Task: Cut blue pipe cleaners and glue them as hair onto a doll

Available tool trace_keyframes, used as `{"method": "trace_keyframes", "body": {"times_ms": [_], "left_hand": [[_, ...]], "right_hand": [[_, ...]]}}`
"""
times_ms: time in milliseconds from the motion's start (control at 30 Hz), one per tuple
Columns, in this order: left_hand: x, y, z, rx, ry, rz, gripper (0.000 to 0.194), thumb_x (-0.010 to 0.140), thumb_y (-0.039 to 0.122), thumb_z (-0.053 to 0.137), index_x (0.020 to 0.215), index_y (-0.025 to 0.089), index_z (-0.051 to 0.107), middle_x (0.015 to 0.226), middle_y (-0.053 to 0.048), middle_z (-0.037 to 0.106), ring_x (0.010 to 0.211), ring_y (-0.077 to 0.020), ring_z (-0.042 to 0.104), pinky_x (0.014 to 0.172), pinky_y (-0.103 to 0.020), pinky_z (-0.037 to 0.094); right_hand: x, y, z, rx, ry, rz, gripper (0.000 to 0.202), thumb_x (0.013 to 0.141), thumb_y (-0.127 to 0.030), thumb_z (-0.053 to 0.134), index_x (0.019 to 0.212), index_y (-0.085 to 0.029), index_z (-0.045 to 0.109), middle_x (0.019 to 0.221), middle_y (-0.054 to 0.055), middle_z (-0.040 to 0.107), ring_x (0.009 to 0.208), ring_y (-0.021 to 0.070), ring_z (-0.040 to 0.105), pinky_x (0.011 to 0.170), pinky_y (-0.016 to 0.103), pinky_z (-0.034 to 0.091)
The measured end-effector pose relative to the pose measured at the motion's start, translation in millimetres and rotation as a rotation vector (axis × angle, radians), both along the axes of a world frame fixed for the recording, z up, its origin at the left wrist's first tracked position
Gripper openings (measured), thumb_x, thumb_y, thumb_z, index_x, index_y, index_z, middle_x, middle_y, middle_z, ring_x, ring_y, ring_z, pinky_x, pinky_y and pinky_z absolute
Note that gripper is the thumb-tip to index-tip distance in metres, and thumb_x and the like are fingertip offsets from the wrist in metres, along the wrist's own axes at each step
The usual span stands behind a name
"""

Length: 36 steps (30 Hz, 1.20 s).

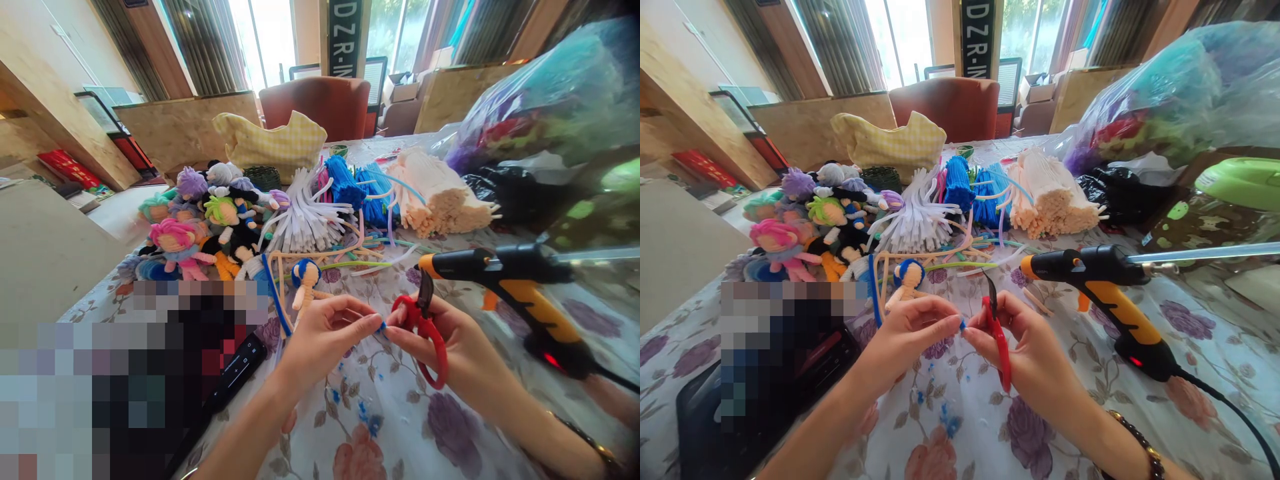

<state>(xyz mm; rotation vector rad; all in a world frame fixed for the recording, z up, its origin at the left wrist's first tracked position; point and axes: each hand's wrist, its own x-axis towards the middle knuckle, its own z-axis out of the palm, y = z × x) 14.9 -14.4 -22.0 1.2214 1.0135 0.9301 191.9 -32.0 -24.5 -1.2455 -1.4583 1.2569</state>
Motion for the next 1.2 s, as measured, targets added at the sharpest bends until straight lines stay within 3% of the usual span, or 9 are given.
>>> {"method": "trace_keyframes", "body": {"times_ms": [333,467,667,833,1000,1200], "left_hand": [[1.0,-1.6,2.4,-0.022,-0.013,0.010,0.015,0.071,0.032,0.077,0.070,0.017,0.073,0.062,0.000,0.063,0.053,-0.0071,0.052,0.047,-0.018,0.038],[0.7,-1.1,2.7,0.016,-0.087,0.133,0.013,0.071,0.030,0.078,0.070,0.018,0.073,0.066,0.000,0.067,0.062,-0.0089,0.060,0.058,-0.018,0.046],[-0.4,1.2,5.5,0.069,-0.391,0.319,0.008,0.073,0.026,0.077,0.071,0.019,0.073,0.077,0.000,0.073,0.076,-0.0122,0.069,0.081,-0.026,0.056],[0.6,0.5,8.0,0.074,-0.458,0.279,0.009,0.075,0.023,0.075,0.069,0.018,0.071,0.086,-0.002,0.076,0.085,-0.0159,0.071,0.088,-0.033,0.057],[2.0,-0.6,8.2,0.093,-0.485,0.236,0.014,0.079,0.023,0.072,0.069,0.018,0.065,0.089,-0.001,0.076,0.085,-0.0161,0.072,0.085,-0.033,0.058],[1.5,-1.7,8.1,0.102,-0.483,0.209,0.012,0.082,0.021,0.070,0.075,0.017,0.061,0.094,-0.002,0.075,0.091,-0.0185,0.072,0.085,-0.035,0.058]], "right_hand": [[2.2,0.1,-5.3,0.045,-0.025,0.014,0.022,0.082,-0.042,0.069,0.082,-0.023,0.058,0.077,0.000,0.061,0.069,0.0155,0.058,0.061,0.026,0.047],[0.9,-1.0,-0.4,0.012,-0.060,0.008,0.027,0.081,-0.047,0.069,0.077,-0.023,0.058,0.073,-0.001,0.058,0.066,0.0153,0.054,0.060,0.026,0.045],[0.5,-3.9,3.0,-0.015,-0.151,0.102,0.038,0.083,-0.055,0.063,0.067,-0.022,0.055,0.061,-0.003,0.042,0.056,0.0128,0.038,0.050,0.026,0.031],[1.4,-4.8,0.7,-0.016,-0.136,0.178,0.041,0.085,-0.058,0.058,0.067,-0.021,0.054,0.063,-0.003,0.042,0.058,0.0129,0.040,0.051,0.025,0.033],[0.7,-5.4,-3.2,-0.062,-0.112,0.278,0.037,0.090,-0.057,0.053,0.083,-0.021,0.058,0.066,-0.004,0.041,0.058,0.0123,0.038,0.051,0.024,0.032],[-2.0,-5.0,3.5,-0.110,-0.116,0.322,0.044,0.090,-0.062,0.048,0.083,-0.019,0.053,0.067,-0.004,0.039,0.060,0.0121,0.034,0.052,0.026,0.029]]}}
